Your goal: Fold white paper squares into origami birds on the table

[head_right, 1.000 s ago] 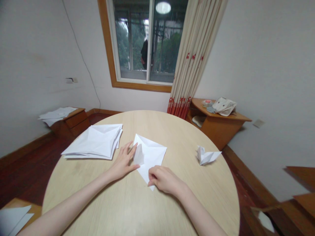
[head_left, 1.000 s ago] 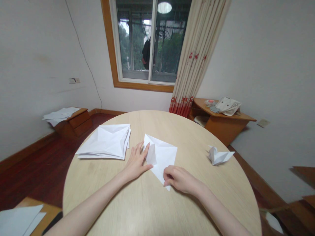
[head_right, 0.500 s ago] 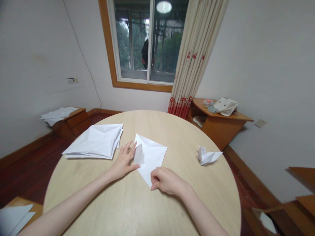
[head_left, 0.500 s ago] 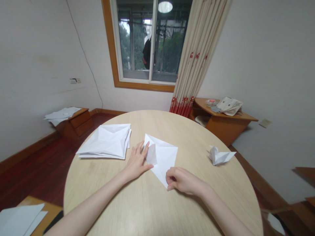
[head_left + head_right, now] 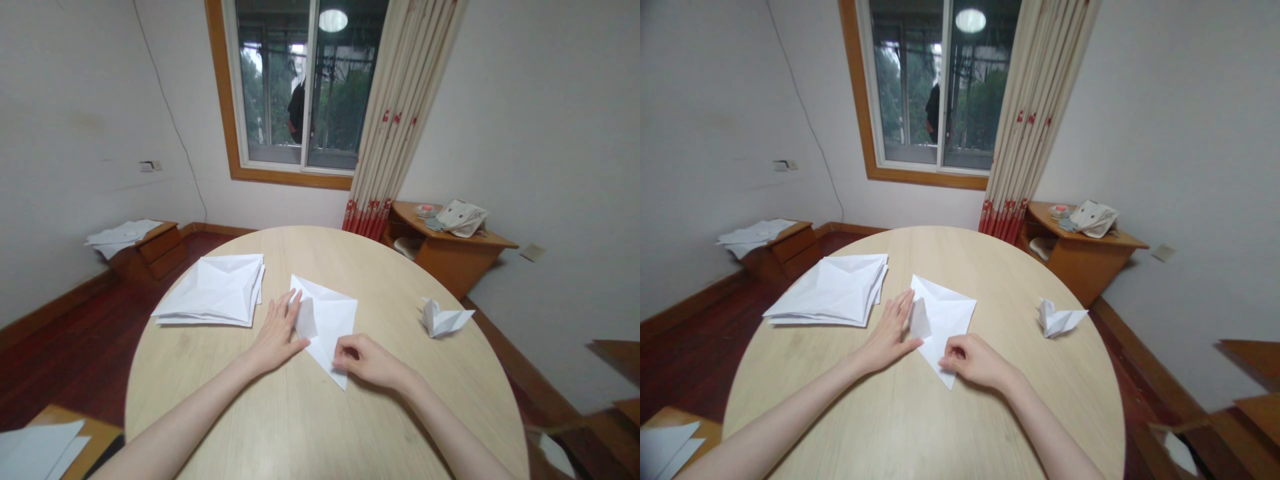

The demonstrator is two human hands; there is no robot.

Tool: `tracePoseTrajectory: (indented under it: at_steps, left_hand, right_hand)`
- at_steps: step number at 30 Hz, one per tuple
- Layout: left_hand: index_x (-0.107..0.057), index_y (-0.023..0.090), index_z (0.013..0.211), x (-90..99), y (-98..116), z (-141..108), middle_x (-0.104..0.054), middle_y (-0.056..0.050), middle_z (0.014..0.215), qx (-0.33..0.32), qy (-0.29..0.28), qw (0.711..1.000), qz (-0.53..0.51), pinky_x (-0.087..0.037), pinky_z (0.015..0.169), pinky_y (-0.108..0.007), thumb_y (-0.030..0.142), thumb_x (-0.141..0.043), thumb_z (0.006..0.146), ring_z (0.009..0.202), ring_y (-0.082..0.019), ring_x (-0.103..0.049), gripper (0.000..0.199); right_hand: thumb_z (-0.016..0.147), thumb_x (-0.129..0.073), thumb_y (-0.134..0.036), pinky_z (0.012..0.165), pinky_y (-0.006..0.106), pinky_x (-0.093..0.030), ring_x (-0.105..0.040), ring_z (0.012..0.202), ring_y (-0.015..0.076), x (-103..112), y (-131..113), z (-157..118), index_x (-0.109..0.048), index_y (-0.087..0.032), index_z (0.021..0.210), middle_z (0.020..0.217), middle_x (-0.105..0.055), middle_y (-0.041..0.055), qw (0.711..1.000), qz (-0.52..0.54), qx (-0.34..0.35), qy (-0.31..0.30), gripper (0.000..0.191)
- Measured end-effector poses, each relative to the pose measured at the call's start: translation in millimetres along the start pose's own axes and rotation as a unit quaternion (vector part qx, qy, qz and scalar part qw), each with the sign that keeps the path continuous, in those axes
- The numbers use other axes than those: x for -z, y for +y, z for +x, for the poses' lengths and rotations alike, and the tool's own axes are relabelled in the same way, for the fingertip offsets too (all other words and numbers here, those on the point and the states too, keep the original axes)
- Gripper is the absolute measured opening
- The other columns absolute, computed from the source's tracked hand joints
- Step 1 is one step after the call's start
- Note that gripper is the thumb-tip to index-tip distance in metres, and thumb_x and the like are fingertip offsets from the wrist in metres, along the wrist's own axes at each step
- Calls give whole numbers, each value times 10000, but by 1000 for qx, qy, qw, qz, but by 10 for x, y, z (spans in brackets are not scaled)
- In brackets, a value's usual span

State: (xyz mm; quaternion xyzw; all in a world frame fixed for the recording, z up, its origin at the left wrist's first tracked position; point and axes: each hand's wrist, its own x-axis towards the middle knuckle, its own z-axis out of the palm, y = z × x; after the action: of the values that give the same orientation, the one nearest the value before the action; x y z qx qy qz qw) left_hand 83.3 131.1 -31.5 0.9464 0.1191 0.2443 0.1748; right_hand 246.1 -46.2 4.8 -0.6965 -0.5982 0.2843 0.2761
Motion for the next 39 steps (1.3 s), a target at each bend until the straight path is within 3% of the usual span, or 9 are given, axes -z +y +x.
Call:
tracePoseTrajectory:
  at_steps: [4,8,11,15,24,29,32,36,39]
  left_hand:
    - [93,246,1484,33,27,-11,-211,-178,1519,-13,13,999,-50,-61,1121,-617,427,-667,795,1410,-359,-171,1042]
    - [-4,262,1471,110,43,-14,-242,-164,1510,-18,39,993,-108,-83,1133,-599,375,-750,720,1401,-354,-215,1064]
    - [-126,253,1438,210,27,-10,-342,-158,1456,-29,56,986,-153,-166,1132,-563,308,-786,671,1366,-338,-301,1013]
    - [-233,229,1387,377,-6,-1,-533,-124,1275,-21,41,977,-209,-282,1097,-492,250,-770,676,1251,-287,-466,891]
    - [-368,240,1346,591,-68,8,-607,-10,935,-21,-33,987,-153,-421,962,-393,288,-755,678,1051,-245,-590,773]
    - [-483,218,1273,632,-110,21,-620,-16,936,-37,-68,993,-85,-471,812,-310,299,-765,667,838,-199,-618,673]
    - [-512,224,1261,651,-114,22,-633,-33,1000,-41,-91,995,-24,-469,808,-304,333,-778,657,908,-221,-619,669]
    - [-546,222,1257,664,-108,21,-608,-79,1223,-30,-110,993,40,-433,924,-347,398,-790,640,1095,-273,-581,687]
    - [-585,219,1230,671,-107,20,-636,-73,1215,-8,-133,990,50,-438,923,-343,435,-737,700,1090,-269,-598,592]
  right_hand:
    - [857,-573,-272,632,256,-371,-502,682,145,6,24,32,-606,-175,776,721,-570,-3,990,-65,69,103,130]
    - [906,-521,-313,823,337,-431,-557,910,196,36,18,12,-645,-200,914,931,-617,57,980,-77,127,130,169]
    - [897,-546,-346,957,383,-417,-541,1094,219,43,7,-20,-648,-223,1090,1166,-592,87,986,-66,116,101,251]
    - [832,-629,-464,1079,435,-333,-429,1288,263,40,-30,-48,-554,-235,1296,1415,-465,101,993,-77,85,24,522]
    - [571,-750,-662,1144,522,-179,-295,1378,333,120,-39,-41,-394,-220,1417,1493,-338,141,992,-112,52,-34,1018]
    - [567,-749,-666,1162,509,-115,-249,1400,316,175,-13,-44,-371,-199,1426,1511,-294,140,991,-122,24,-59,1048]
    - [576,-750,-655,1163,509,-87,-219,1410,314,206,-9,-53,-370,-199,1426,1521,-270,137,989,-124,13,-74,1037]
    - [621,-742,-615,1161,514,-68,-200,1415,313,238,-16,-63,-392,-206,1415,1530,-255,129,989,-120,10,-87,959]
    - [635,-746,-582,1158,523,-53,-184,1418,321,254,-17,-69,-411,-203,1405,1534,-247,131,989,-111,1,-93,922]
